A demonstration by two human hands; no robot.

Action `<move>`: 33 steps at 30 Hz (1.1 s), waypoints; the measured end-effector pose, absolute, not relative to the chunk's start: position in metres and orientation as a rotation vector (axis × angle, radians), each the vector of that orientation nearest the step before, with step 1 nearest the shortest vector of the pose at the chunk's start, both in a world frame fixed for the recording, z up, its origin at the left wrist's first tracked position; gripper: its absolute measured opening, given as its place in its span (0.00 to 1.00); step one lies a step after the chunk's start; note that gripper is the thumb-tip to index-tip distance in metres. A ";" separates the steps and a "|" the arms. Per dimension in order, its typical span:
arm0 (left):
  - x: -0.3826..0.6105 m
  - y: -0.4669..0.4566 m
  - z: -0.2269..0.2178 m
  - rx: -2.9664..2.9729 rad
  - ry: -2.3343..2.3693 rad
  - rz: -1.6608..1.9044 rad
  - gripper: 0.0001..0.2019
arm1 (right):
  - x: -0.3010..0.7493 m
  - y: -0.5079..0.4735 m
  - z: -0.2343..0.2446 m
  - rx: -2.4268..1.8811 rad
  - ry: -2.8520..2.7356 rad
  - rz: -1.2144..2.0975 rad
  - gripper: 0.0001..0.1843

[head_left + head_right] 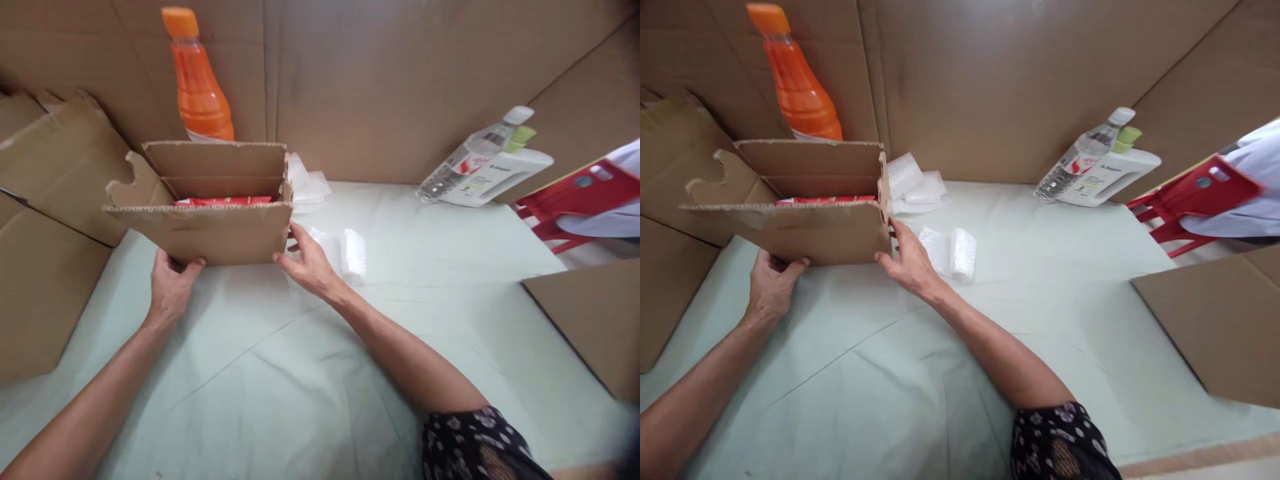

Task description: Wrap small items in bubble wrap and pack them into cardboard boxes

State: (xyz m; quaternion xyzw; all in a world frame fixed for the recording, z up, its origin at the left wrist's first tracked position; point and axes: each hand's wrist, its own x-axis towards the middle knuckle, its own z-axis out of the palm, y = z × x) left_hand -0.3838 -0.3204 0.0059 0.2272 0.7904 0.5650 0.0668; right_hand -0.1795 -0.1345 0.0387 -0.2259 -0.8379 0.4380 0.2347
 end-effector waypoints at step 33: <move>-0.226 -0.362 0.042 0.615 1.328 1.251 0.45 | -0.082 -0.174 0.049 -0.885 -1.741 1.596 0.26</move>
